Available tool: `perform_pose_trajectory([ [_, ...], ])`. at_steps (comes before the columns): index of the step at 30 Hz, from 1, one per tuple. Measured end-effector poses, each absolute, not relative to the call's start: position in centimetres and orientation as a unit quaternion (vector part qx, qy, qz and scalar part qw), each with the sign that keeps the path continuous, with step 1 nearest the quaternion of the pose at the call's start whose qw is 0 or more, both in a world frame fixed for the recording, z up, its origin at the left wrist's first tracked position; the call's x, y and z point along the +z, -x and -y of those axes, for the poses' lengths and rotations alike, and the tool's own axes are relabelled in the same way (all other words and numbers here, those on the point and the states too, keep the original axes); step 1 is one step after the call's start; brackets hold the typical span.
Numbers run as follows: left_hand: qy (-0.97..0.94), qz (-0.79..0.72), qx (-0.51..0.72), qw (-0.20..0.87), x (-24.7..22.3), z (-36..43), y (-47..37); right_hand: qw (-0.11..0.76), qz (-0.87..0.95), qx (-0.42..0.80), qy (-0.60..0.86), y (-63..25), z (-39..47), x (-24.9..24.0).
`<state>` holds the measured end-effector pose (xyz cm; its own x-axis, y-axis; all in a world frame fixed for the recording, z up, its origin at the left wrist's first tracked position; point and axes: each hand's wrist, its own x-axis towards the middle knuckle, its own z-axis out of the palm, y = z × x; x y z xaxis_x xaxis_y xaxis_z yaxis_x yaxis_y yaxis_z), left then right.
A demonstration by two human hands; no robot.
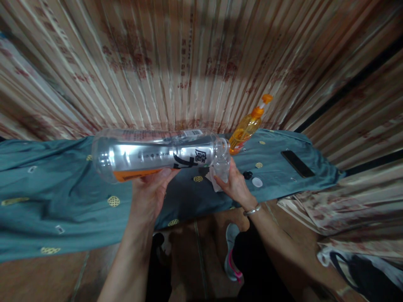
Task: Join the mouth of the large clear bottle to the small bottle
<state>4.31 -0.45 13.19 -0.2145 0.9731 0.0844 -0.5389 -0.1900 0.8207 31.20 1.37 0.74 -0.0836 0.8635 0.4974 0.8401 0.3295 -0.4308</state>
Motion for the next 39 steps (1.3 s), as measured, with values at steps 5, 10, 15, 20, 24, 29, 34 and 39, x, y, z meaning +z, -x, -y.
perform_pose_trajectory([
  [5,-0.321,-0.34,0.701,0.539,13.1,0.43,-4.3,0.356,0.729,0.024,0.584,-31.09,-1.28,0.85],
  [10,-0.317,-0.338,0.704,0.539,13.01,0.5,-4.34,0.353,0.732,0.019,0.582,-31.1,-1.27,0.96],
  [15,-0.311,-0.34,0.704,0.54,12.99,0.56,-4.34,0.347,0.735,0.023,0.582,-31.18,-1.28,0.95],
  [20,-0.317,-0.338,0.706,0.535,13.13,0.42,-4.37,0.349,0.732,0.021,0.585,-31.16,-1.31,0.83],
  [24,-0.323,-0.334,0.709,0.531,12.99,0.29,-4.24,0.347,0.732,0.026,0.586,-31.14,-1.36,0.8],
  [29,-0.326,-0.328,0.709,0.533,12.81,0.21,-4.03,0.356,0.731,0.031,0.582,-31.15,-1.34,0.95],
  [34,-0.325,-0.33,0.704,0.538,12.87,0.23,-3.98,0.356,0.735,0.037,0.577,-31.26,-1.32,1.02],
  [39,-0.321,-0.325,0.711,0.536,12.99,0.34,-3.96,0.359,0.737,0.018,0.572,-31.18,-1.39,0.91],
])
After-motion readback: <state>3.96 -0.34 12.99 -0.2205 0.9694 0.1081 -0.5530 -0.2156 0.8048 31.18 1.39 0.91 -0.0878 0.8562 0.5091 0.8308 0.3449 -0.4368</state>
